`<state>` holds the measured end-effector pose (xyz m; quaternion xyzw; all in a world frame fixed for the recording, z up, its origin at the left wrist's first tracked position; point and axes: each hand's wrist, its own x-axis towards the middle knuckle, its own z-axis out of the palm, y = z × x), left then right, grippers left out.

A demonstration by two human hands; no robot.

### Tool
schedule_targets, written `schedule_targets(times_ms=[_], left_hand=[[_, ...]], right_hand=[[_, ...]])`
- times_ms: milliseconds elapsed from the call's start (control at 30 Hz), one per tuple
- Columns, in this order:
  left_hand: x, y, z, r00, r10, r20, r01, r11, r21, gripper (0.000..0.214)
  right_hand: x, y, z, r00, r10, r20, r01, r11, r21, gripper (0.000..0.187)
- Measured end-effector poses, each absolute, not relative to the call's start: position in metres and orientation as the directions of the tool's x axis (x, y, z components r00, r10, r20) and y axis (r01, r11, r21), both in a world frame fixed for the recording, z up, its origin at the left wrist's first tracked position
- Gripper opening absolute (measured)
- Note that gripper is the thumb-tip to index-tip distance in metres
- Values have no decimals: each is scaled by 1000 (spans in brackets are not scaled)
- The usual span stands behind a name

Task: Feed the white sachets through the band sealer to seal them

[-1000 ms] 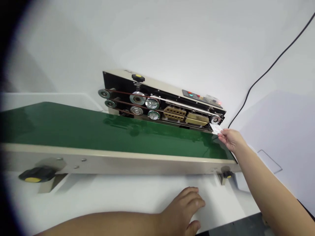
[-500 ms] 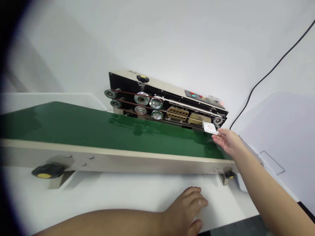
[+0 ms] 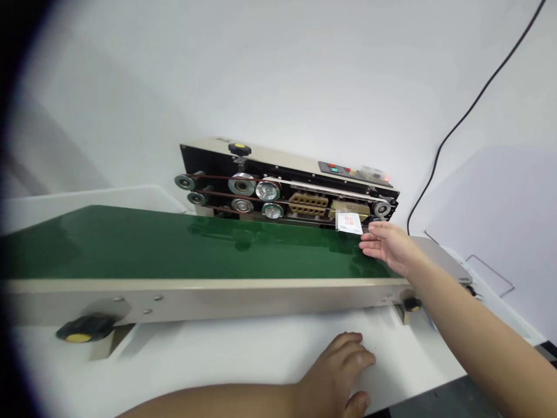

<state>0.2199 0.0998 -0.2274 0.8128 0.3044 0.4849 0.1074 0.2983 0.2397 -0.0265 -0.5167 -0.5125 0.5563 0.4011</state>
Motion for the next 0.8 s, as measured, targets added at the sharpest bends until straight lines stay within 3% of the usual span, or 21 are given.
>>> schedule_targets(times_ms=[167,367,600,700,800], left_hand=[[220,103,-236,395,613,684,431,-781,451,47],[209,92,-216,366,660,656,358,-751,555,46],[199,89,-212,380,721,580,475,-690,546,44],[196,91,-214,400,748,529,546,-658,518,37],[195,95,-219,395,743,540,566,-660,494,31]], right_hand=[[300,233,-25,-148,985,-85,163,-60,-985,19],[349,218,-11,-26,988,150,107,152,-983,22],[477,223,-7,350,839,416,217,360,-908,28],[545,235,-27,501,737,453,506,175,-845,30],[599,244,-59,463,769,440,809,-165,-564,33]])
